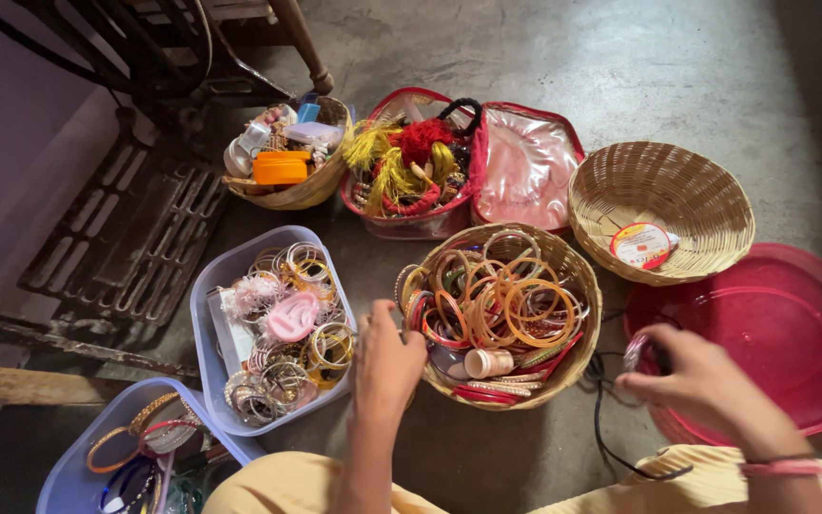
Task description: The person sits on the floor and sorts bangles from a woven basket into a red tray and a smaller basket. They pick up individual bangles, inspect them, and place them into designated containers.
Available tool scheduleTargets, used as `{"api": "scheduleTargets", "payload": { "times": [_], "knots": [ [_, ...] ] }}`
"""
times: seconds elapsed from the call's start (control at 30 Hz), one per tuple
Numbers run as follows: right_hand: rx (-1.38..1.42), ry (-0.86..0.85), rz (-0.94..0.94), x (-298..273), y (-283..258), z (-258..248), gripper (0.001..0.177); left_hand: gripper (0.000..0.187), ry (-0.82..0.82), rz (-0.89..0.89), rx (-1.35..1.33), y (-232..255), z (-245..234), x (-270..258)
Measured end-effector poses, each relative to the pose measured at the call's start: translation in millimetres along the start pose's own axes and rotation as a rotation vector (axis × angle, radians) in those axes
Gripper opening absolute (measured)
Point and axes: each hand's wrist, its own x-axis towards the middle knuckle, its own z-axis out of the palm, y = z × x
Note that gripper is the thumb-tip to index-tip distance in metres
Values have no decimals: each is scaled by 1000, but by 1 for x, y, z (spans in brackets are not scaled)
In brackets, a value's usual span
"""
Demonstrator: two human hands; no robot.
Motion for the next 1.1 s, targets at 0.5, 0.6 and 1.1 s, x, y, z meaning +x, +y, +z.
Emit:
{"api": "scheduleTargets", "payload": {
  "times": [0.5, 0.6, 1.1],
  "knots": [
    [-116, 130, -82, 22, 2, 92, 77, 43, -617, -404, -914, -44, 69, -19],
    [-111, 133, -44, 23, 8, 87, 74, 56, -560, -491, -1038, -47, 70, -13],
    [-335, 177, 342, 70, 86, -3, 91, 52, -436, -484, -1131, -53, 81, 2]
  ]
}}
